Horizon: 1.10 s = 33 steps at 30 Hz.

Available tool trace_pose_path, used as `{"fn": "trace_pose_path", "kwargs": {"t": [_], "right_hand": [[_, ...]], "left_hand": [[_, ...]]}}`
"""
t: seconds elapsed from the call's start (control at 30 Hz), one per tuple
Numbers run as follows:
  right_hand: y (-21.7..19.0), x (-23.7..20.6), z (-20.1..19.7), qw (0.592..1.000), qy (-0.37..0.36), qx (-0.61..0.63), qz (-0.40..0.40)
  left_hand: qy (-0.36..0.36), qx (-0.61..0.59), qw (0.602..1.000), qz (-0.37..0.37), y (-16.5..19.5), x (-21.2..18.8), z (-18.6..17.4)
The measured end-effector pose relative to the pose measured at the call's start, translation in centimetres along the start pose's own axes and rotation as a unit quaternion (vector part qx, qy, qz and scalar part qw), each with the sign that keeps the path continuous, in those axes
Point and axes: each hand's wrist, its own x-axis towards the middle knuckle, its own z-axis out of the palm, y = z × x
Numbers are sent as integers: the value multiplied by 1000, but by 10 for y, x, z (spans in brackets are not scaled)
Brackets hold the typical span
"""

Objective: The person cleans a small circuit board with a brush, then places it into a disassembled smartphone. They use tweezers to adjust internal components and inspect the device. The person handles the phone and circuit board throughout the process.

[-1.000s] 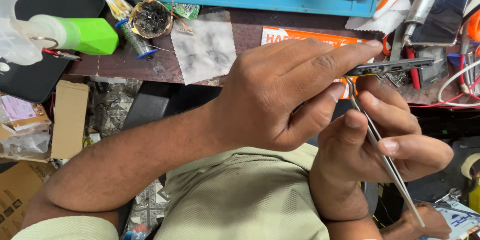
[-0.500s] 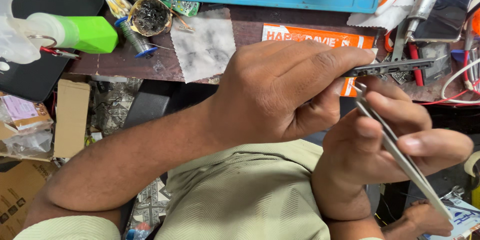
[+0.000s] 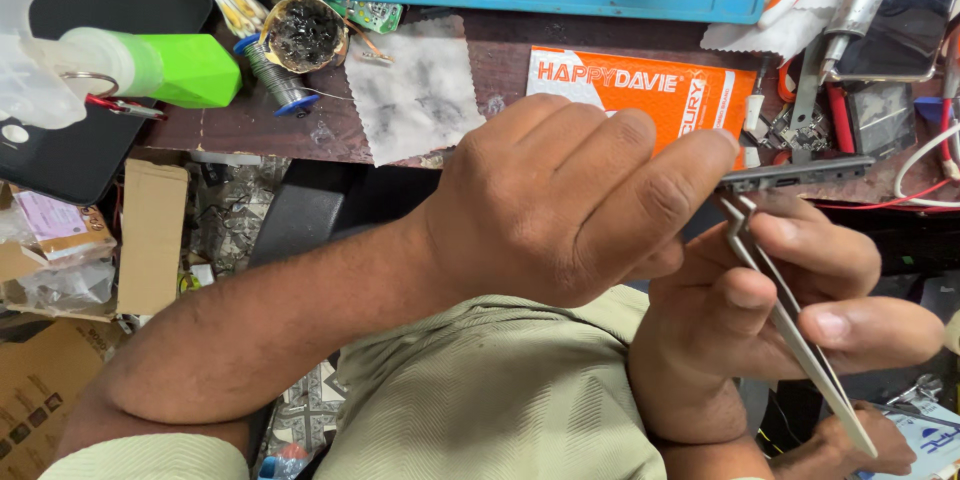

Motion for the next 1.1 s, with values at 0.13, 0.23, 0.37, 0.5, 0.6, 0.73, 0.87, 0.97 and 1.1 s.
{"fn": "trace_pose_path", "kwargs": {"t": [0.13, 0.23, 0.37, 0.5, 0.6, 0.73, 0.87, 0.97, 1.1], "right_hand": [[0, -12, -15, 998, -15, 19, 66], [6, -19, -22, 995, 8, 61, 81], [5, -21, -24, 998, -6, -23, 65], [1, -17, -20, 997, -2, -46, 65], [1, -15, -15, 997, 10, -40, 57], [0, -15, -14, 997, 14, -46, 65], [3, -13, -15, 997, 19, -44, 65], [5, -12, -13, 997, 26, -27, 67], [4, -14, -11, 997, 37, -1, 74]], "left_hand": [[3, -5, 1000, 5, -1, -2, 2], [1, -6, 1000, 4, 0, -3, 4], [-8, 5, 1000, 4, -1, -5, 5], [-12, -16, 1000, -3, -1, -6, 4], [-8, -26, 1000, -4, -2, -7, 5], [-3, -23, 1000, -5, -2, -8, 7], [4, -35, 999, -4, -3, -9, 8], [1, -45, 999, -5, -3, -9, 7], [-1, -47, 999, -4, -3, -9, 6]]}}
